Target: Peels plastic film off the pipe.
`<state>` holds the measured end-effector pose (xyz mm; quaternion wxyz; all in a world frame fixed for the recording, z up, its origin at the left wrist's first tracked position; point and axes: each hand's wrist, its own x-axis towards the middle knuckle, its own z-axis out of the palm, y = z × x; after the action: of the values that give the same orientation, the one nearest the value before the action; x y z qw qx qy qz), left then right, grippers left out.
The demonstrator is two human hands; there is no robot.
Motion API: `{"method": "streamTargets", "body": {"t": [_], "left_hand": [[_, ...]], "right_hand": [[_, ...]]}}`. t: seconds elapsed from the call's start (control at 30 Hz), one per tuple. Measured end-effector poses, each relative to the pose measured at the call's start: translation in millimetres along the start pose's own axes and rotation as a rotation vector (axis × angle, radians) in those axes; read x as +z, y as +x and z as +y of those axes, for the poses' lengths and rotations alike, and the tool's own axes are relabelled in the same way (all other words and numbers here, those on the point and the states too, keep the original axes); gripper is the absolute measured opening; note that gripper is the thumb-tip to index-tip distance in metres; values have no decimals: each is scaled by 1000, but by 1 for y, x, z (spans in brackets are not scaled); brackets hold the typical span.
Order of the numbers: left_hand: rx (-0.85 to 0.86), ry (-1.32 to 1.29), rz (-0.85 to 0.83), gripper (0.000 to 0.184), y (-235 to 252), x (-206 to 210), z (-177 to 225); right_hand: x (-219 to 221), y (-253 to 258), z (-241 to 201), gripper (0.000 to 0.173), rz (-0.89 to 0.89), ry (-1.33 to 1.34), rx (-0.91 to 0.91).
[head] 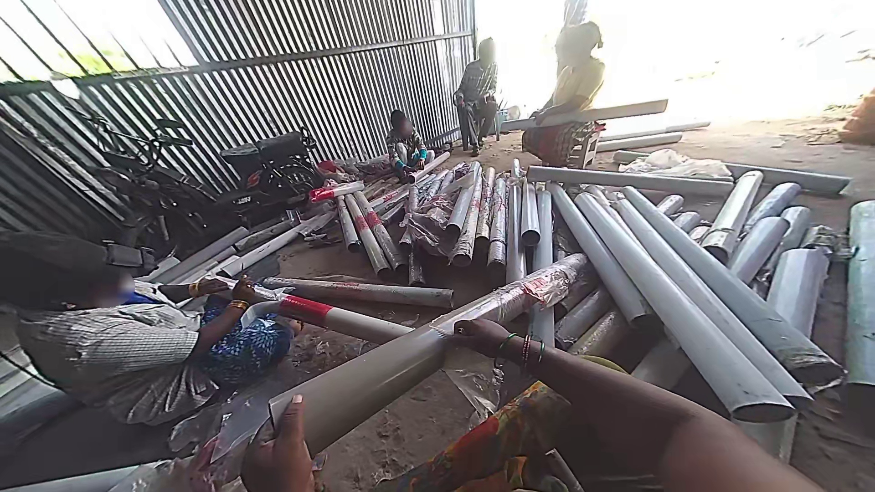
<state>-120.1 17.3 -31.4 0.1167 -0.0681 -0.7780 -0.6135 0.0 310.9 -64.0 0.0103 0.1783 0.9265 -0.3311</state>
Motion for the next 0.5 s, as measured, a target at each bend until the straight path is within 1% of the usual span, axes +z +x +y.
{"method": "streamTargets", "body": {"t": [0.23, 0.33, 0.5], "left_hand": [[24, 0, -21, 26, 2, -2, -1], [30, 21, -24, 28, 3, -3, -1], [48, -25, -21, 27, 3, -2, -5]], "right_hand": [[-1, -7, 18, 40, -1, -22, -4], [-2, -16, 20, 40, 9, -28, 18], [-4, -28, 27, 41, 30, -34, 48]]}}
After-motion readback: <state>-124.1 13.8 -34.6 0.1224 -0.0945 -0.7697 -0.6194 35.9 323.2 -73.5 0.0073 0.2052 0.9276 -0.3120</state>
